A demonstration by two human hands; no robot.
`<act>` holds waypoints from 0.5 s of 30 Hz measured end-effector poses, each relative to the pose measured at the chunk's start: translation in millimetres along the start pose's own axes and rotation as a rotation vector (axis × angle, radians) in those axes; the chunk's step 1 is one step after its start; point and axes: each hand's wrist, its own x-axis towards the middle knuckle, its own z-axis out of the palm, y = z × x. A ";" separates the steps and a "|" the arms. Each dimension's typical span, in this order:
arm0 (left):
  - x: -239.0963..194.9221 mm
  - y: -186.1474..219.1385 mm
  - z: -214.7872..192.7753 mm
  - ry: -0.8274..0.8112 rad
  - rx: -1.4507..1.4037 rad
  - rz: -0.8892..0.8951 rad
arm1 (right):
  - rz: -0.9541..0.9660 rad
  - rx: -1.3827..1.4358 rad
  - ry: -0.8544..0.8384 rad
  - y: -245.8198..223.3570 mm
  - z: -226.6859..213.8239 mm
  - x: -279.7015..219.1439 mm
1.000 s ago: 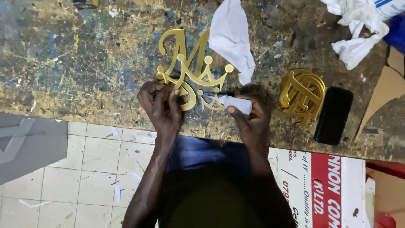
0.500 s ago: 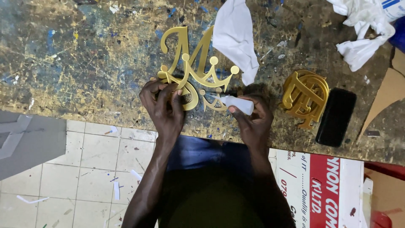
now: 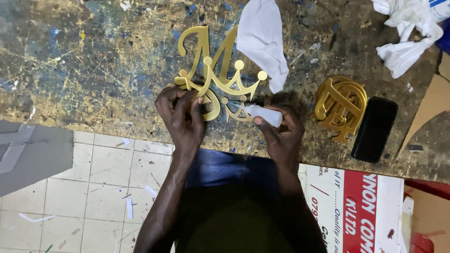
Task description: Applying adhesive to the back of gold-colored decorative acrylic letters and pressing them onto a surface to bond.
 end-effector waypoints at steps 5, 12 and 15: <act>1.6 2.7 -2.0 -0.005 -0.009 0.005 | 0.007 0.016 -0.010 -0.9 1.6 -0.3; 2.7 2.3 -1.3 -0.014 -0.015 0.008 | -0.004 0.018 -0.007 0.3 2.3 1.2; 1.2 -2.1 0.1 -0.009 -0.012 0.017 | -0.008 -0.018 -0.012 -5.3 1.0 1.5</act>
